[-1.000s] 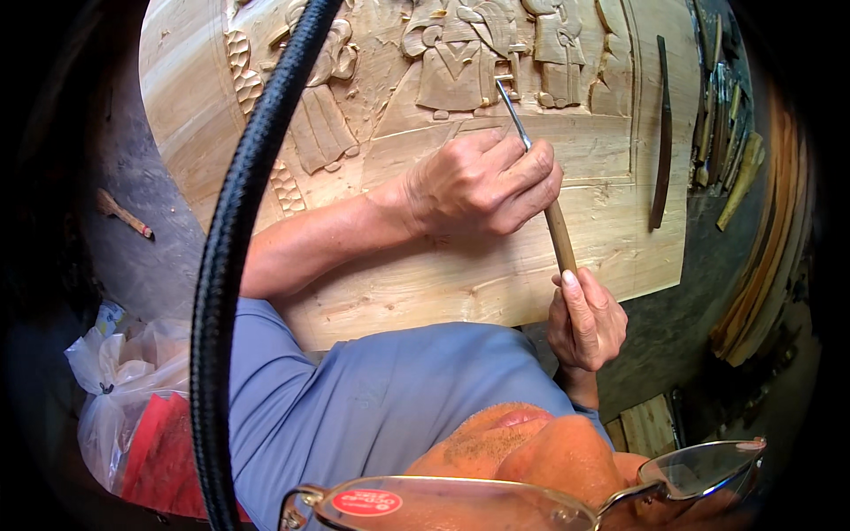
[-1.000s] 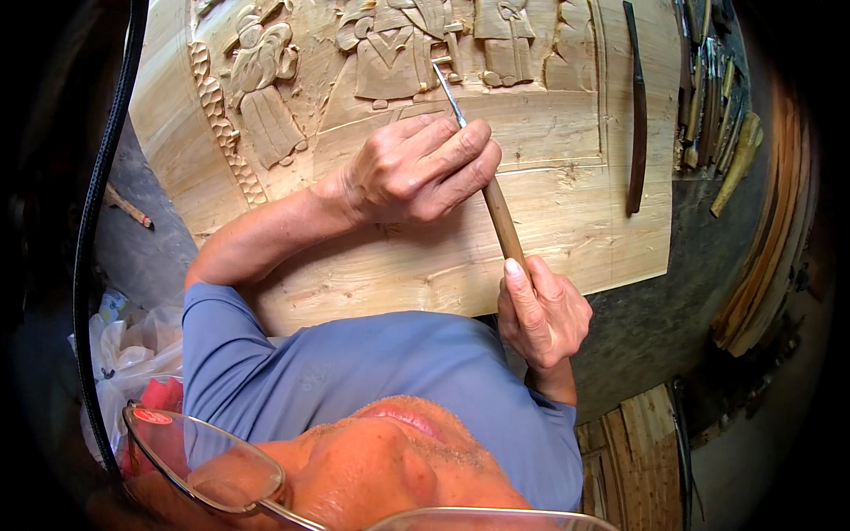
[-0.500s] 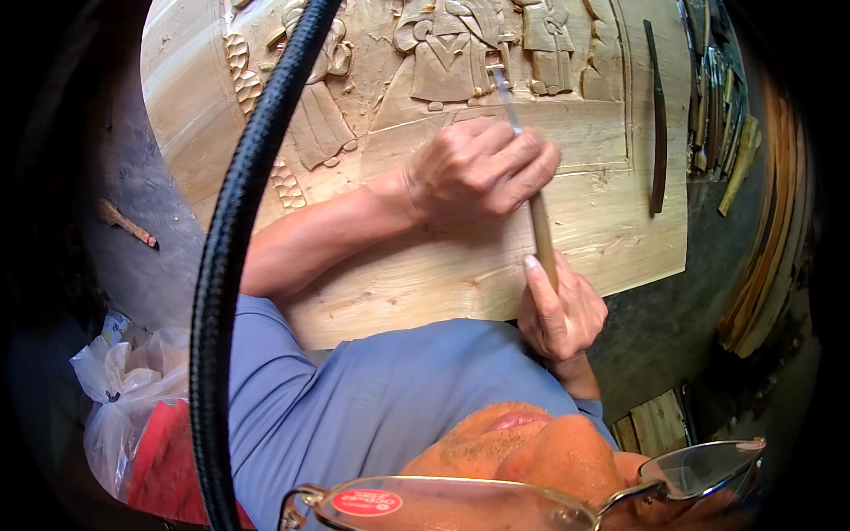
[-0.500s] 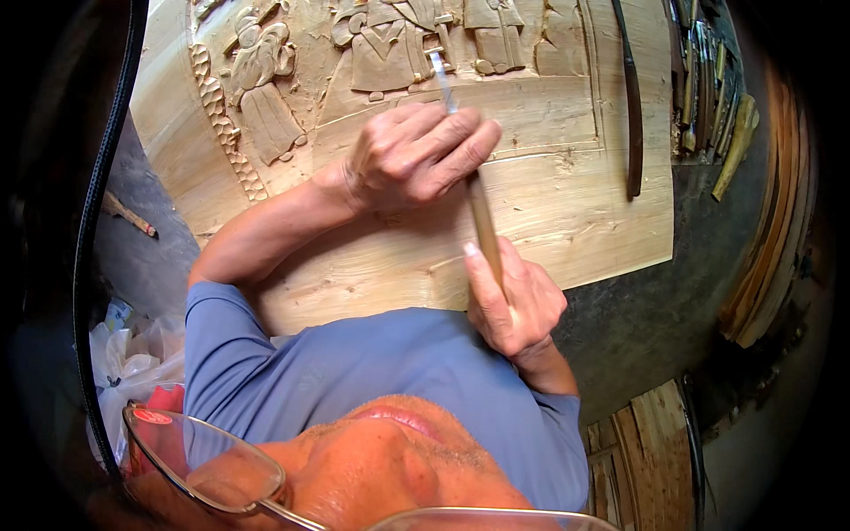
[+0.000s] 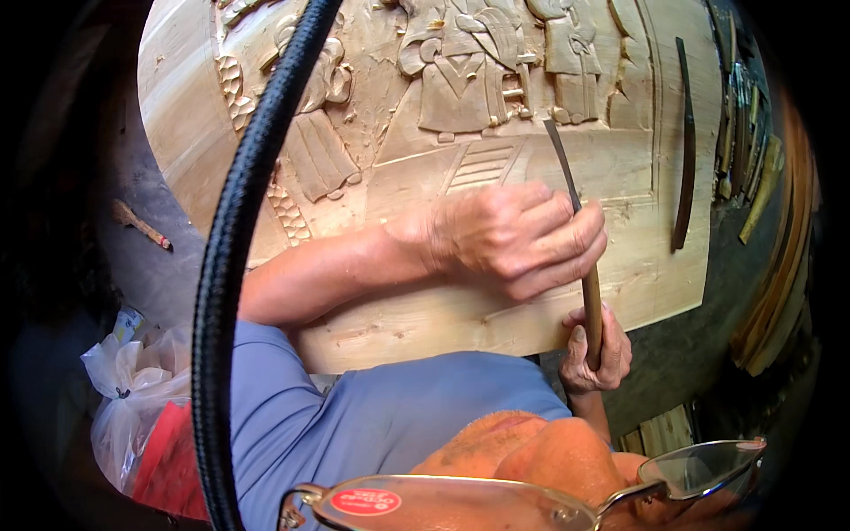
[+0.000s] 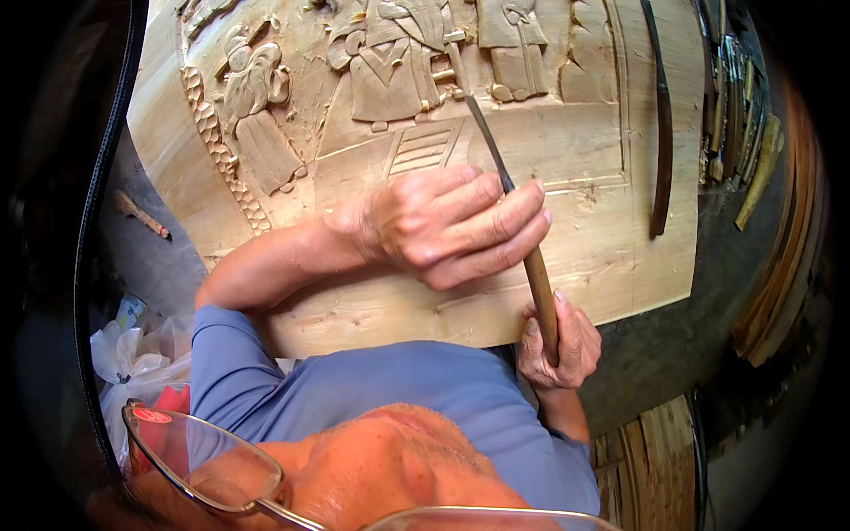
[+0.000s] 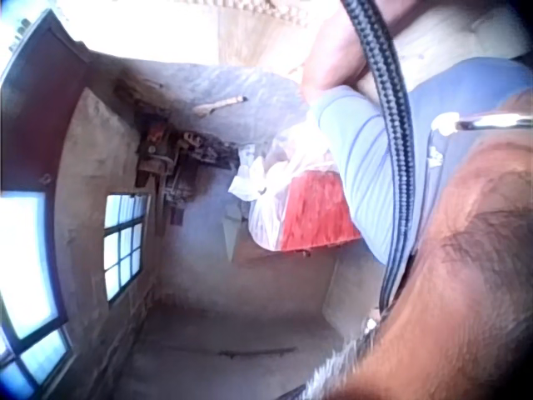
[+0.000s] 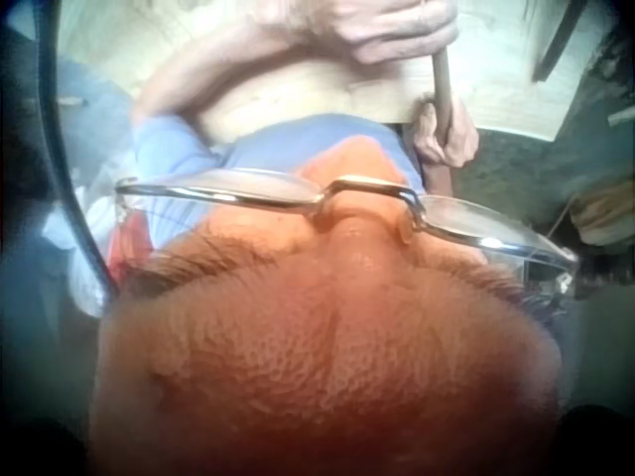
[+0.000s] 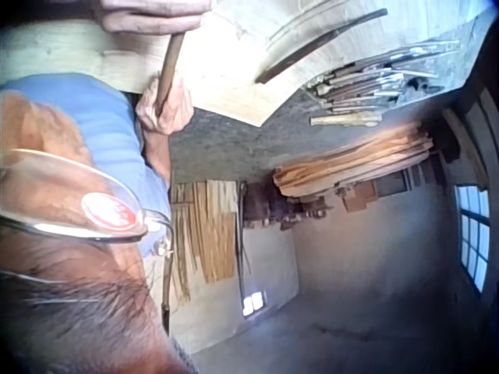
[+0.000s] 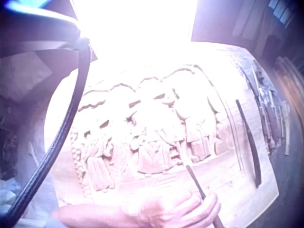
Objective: The person carves figures into a wooden relief panel using a chisel and a mallet, removing wood chips to define shapes. They swap between different chisels from a rack and use their hands to brush away debris from the workpiece.
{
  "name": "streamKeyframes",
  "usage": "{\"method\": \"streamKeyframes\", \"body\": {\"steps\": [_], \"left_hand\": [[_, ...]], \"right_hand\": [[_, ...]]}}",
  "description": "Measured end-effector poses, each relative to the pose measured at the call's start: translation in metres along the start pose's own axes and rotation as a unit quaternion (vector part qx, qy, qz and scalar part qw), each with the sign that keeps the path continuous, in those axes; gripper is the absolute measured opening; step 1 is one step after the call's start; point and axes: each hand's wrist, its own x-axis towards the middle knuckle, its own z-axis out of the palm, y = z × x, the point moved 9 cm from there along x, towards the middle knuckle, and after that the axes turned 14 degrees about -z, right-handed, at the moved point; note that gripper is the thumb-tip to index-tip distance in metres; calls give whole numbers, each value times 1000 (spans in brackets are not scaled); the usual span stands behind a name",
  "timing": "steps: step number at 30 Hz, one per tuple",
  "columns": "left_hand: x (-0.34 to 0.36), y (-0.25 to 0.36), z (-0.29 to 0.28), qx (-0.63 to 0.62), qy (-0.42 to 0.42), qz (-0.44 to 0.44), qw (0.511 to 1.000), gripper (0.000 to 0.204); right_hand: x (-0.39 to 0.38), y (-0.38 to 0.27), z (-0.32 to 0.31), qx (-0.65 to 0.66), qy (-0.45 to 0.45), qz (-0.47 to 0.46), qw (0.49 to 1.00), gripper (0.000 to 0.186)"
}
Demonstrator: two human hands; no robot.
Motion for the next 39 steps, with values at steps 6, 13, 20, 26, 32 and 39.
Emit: {"method": "streamKeyframes", "body": {"steps": [6, 13, 20, 26, 32, 39], "left_hand": [[6, 8, -14, 80, -16, -12, 997, 35], [-11, -40, -8, 197, -104, -143, 964, 35], [-10, 5, -30, -58, -138, -82, 985, 42], [7, -9, -7, 146, -113, -51, 981, 48], [-8, -19, 7, 143, -108, -39, 983, 35], [-3, -26, 9, 154, -138, -53, 977, 23]], "right_hand": [[-44, 21, 8, 9, 131, 140, 981, 40], [-46, 30, 11, 44, 165, 136, 976, 40], [-32, 34, 7, 36, 141, 105, 984, 36], [-33, 24, 10, 255, 142, 241, 926, 34], [-26, 17, 13, 216, 80, 239, 943, 35], [7, -7, 13, 56, 26, 63, 996, 49]]}}
